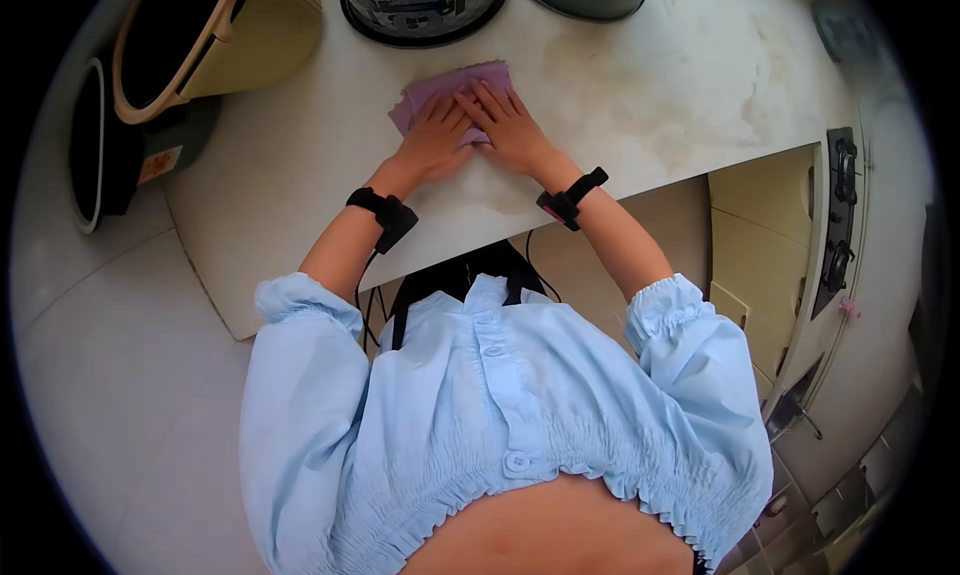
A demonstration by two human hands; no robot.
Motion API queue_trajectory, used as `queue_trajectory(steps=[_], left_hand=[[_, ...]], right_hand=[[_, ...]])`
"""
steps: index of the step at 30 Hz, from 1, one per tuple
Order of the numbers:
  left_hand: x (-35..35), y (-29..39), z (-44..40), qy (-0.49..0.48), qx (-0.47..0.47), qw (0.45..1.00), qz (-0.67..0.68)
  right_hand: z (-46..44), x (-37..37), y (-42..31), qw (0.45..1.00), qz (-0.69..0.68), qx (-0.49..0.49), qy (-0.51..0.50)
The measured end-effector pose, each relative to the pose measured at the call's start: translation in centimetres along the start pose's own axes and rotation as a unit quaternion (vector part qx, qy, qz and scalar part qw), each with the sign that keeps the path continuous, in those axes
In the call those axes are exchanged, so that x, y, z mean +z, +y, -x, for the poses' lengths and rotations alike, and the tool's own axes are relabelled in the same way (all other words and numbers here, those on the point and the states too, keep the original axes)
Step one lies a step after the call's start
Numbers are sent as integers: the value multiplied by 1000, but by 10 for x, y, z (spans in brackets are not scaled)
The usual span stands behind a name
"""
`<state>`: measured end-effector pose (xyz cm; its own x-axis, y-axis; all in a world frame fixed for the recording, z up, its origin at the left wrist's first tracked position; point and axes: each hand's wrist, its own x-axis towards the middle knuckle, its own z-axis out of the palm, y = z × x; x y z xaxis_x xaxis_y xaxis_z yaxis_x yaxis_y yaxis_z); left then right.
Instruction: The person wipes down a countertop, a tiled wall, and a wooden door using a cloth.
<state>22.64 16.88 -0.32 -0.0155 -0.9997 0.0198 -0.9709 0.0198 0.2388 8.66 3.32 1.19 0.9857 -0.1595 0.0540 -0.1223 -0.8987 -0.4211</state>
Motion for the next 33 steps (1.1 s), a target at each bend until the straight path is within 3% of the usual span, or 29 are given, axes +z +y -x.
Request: queue_trajectory(steps=[2, 8, 14, 17, 20, 25, 33], left_hand=[[5, 10, 9, 33, 8, 999, 23], [-10, 99, 64, -66, 11, 991, 112], [1, 96, 69, -32, 44, 987, 150], [-7, 75, 61, -20, 9, 996, 88], [-8, 60, 57, 53, -130, 987, 75], [-9, 56, 52, 18, -142, 989, 23], [6, 189, 3, 1, -144, 982, 118]], right_hand=[[13, 5, -10, 1000, 12, 10, 3], [106, -4, -65, 995, -22, 54, -84], [116, 3, -76, 995, 10, 83, -58], [83, 13, -61, 998, 39, 41, 1], [47, 21, -48, 997, 52, 42, 43], [32, 21, -34, 998, 53, -14, 20], [153, -42, 21, 995, 24, -42, -84]])
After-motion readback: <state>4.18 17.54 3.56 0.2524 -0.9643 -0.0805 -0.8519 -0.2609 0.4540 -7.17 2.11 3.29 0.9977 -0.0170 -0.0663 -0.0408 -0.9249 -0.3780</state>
